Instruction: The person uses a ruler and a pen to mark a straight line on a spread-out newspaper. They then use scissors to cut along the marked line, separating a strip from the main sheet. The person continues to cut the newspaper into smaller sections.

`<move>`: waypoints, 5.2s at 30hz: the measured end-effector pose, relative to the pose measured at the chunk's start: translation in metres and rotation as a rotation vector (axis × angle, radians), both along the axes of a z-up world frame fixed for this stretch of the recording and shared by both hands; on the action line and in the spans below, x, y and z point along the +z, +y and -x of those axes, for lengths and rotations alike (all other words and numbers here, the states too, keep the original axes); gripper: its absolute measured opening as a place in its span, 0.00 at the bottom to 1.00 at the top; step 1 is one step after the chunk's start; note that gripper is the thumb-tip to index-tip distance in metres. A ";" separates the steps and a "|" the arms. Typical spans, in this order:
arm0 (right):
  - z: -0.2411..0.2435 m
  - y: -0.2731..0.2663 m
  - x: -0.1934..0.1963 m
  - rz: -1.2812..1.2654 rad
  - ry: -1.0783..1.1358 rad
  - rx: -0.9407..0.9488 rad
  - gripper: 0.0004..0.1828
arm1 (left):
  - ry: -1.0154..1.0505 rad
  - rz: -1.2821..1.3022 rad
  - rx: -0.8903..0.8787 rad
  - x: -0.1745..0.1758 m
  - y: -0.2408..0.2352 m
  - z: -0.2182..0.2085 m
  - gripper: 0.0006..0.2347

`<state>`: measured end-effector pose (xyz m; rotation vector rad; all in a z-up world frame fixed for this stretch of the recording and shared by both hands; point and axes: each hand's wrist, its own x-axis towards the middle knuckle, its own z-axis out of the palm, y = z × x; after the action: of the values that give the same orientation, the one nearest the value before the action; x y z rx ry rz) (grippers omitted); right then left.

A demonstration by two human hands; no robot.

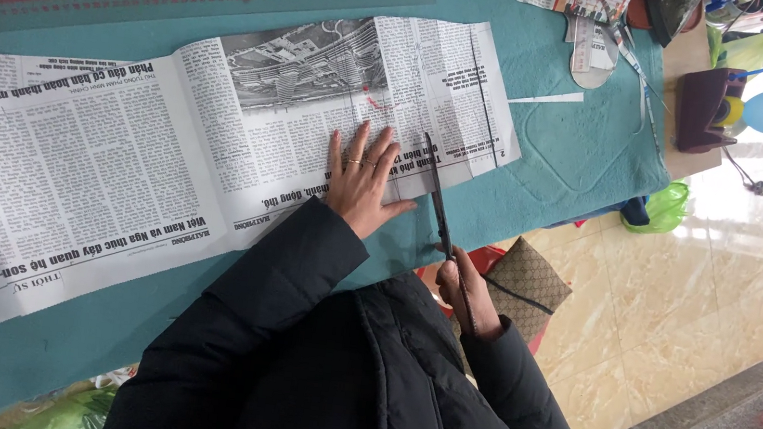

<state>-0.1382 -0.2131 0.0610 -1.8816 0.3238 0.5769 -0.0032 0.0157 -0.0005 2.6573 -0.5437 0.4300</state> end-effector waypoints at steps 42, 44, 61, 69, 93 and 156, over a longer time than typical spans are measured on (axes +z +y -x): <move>-0.069 0.004 -0.013 -0.144 -0.067 0.052 0.26 | 0.142 0.068 -0.082 0.011 0.005 0.000 0.41; -0.076 0.006 -0.017 -0.131 -0.074 0.070 0.26 | 0.148 0.089 -0.082 0.013 0.006 0.000 0.41; -0.087 -0.020 -0.085 -0.241 -0.080 0.075 0.26 | 0.184 0.115 -0.067 0.007 0.003 0.001 0.45; -0.111 0.000 -0.067 -0.262 -0.088 0.012 0.24 | 0.290 0.122 -0.064 0.025 0.005 -0.002 0.43; -0.132 0.020 -0.006 -0.385 -0.049 0.158 0.19 | 0.171 -0.160 0.066 -0.025 0.016 -0.176 0.23; -0.184 0.044 0.002 0.035 -0.044 0.181 0.29 | 0.151 -0.327 0.099 -0.034 0.015 -0.178 0.26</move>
<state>0.0455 -0.1688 0.0626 -1.9675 0.1367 0.6531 0.1747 0.0308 -0.0347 3.0078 -0.4714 0.1769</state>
